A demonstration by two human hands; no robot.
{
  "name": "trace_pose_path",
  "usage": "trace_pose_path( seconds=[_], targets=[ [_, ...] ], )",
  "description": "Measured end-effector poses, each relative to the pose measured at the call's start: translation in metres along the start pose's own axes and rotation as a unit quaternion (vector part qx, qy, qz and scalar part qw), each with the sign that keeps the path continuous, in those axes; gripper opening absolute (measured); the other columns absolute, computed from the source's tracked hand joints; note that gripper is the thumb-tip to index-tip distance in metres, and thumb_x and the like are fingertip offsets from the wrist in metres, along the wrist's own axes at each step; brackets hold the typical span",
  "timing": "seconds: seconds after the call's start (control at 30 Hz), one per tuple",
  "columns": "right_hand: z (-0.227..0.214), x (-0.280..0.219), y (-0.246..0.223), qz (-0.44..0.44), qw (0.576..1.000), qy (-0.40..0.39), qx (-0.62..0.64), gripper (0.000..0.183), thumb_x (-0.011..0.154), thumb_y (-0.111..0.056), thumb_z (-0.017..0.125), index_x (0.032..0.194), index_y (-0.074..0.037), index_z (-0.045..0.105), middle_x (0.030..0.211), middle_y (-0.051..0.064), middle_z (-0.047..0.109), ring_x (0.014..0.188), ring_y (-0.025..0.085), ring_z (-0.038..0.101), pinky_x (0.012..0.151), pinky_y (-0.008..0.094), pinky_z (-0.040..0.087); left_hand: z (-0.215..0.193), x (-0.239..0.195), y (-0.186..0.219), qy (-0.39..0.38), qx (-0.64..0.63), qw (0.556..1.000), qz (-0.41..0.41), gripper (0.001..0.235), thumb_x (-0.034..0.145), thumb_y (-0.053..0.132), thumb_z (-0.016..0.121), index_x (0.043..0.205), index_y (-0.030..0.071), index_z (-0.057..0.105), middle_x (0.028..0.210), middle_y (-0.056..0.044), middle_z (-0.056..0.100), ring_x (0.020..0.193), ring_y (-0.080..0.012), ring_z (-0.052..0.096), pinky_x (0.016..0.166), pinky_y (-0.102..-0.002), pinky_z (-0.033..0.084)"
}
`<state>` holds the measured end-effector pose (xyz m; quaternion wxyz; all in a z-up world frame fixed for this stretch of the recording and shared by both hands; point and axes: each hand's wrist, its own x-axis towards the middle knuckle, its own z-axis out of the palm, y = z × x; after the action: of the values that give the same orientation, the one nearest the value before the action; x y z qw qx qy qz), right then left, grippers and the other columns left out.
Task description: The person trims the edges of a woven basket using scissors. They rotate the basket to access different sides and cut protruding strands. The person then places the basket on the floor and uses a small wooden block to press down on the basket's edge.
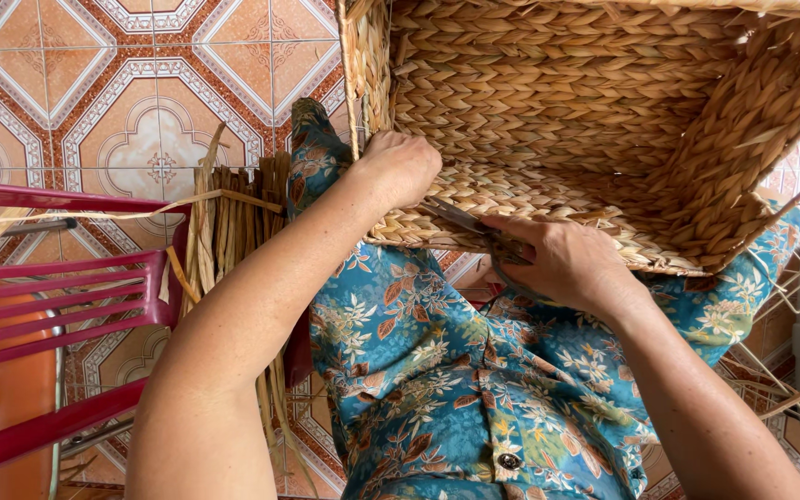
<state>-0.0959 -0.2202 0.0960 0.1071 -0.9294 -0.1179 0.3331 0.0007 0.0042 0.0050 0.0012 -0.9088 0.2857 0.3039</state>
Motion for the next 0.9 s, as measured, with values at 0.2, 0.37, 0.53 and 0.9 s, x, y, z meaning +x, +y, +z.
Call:
trace_pose_path(
  seconds=[0.2, 0.37, 0.53, 0.9],
  targets=[
    [0.012, 0.021, -0.015, -0.049, 0.999, 0.002, -0.002, 0.068, 0.082, -0.059, 0.069, 0.145, -0.042, 0.052, 0.075, 0.015, 0.074, 0.071, 0.033, 0.073, 0.068, 0.047, 0.059, 0.002, 0.003, -0.006, -0.032, 0.003, 0.999, -0.013, 0.016, 0.092, -0.001, 0.058, 0.097, -0.001, 0.073, 0.099, -0.017, 0.068, 0.097, -0.0302, 0.067, 0.093, -0.049, 0.054],
    [0.019, 0.029, -0.021, -0.071, 0.997, 0.033, -0.023, 0.058, 0.089, -0.058, 0.066, 0.144, -0.042, 0.055, 0.073, 0.018, 0.071, 0.067, 0.036, 0.071, 0.065, 0.048, 0.058, 0.006, 0.005, -0.003, -0.038, 0.006, 0.999, -0.018, 0.018, 0.091, -0.002, 0.057, 0.1, -0.003, 0.072, 0.103, -0.018, 0.067, 0.102, -0.0312, 0.066, 0.096, -0.051, 0.052],
    [0.025, 0.02, -0.015, -0.088, 0.995, 0.036, -0.04, 0.061, 0.087, -0.053, 0.069, 0.145, -0.042, 0.054, 0.068, 0.017, 0.07, 0.063, 0.034, 0.071, 0.062, 0.047, 0.058, 0.001, 0.013, -0.002, -0.003, -0.009, 0.998, -0.065, 0.019, 0.102, 0.002, 0.051, 0.105, -0.004, 0.068, 0.095, -0.02, 0.07, 0.088, -0.0281, 0.071, 0.083, -0.043, 0.059],
    [-0.005, 0.028, 0.058, 0.01, 0.998, 0.06, -0.01, 0.068, 0.079, -0.054, 0.073, 0.143, -0.042, 0.055, 0.086, 0.009, 0.076, 0.083, 0.033, 0.074, 0.073, 0.047, 0.06, 0.029, 0.071, 0.019, 0.018, -0.096, 0.991, -0.096, 0.013, 0.097, 0.003, 0.059, 0.101, -0.001, 0.07, 0.1, -0.02, 0.071, 0.092, -0.0265, 0.072, 0.087, -0.039, 0.06]
  ],
)
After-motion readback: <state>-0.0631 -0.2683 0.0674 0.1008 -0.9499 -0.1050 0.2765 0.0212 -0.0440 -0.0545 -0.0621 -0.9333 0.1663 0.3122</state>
